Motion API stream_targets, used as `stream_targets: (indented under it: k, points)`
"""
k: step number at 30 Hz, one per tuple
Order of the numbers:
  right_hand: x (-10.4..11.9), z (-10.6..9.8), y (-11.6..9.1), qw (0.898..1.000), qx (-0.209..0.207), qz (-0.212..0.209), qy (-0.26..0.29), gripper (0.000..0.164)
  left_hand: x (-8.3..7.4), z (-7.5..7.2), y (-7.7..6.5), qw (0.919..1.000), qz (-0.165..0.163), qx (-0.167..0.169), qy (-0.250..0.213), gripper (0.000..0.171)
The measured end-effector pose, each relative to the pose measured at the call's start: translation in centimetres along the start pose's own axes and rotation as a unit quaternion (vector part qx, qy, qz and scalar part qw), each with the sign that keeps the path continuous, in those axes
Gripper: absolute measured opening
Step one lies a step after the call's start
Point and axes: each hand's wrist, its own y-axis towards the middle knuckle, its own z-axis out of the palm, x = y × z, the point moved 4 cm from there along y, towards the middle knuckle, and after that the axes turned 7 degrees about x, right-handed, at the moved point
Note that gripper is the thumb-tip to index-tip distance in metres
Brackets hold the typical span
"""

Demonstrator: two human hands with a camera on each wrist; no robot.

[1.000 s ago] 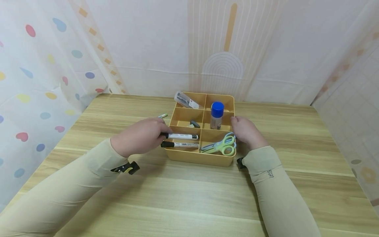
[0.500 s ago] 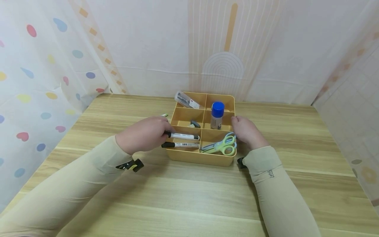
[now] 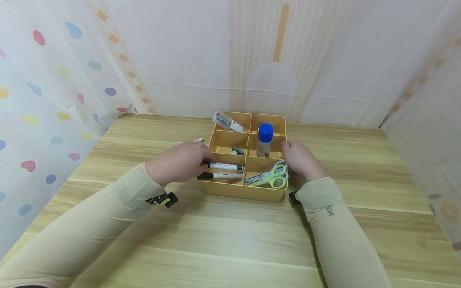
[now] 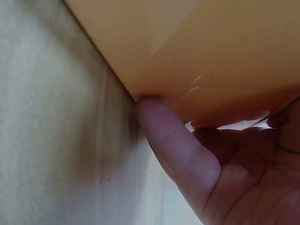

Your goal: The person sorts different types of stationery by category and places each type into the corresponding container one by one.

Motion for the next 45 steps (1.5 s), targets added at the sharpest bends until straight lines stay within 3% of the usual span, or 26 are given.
stream_targets:
  k: [13, 35, 45]
  points:
    - [0.0, -0.1, 0.1, 1.000, -0.001, 0.001, -0.005, 0.069, -0.8, 0.1, 0.9, 0.9998, -0.005, 0.018, 0.008, 0.014]
    - [0.1, -0.3, 0.1, 1.000, -0.008, -0.001, -0.003, 0.065, -1.0, 0.3, 1.3, 0.9991, -0.018, 0.030, 0.023, 0.018]
    - [0.2, -0.3, 0.2, 1.000, -0.005, -0.001, -0.012, 0.067, -0.7, 0.5, 1.2, 0.9997, 0.000, -0.006, -0.024, 0.020]
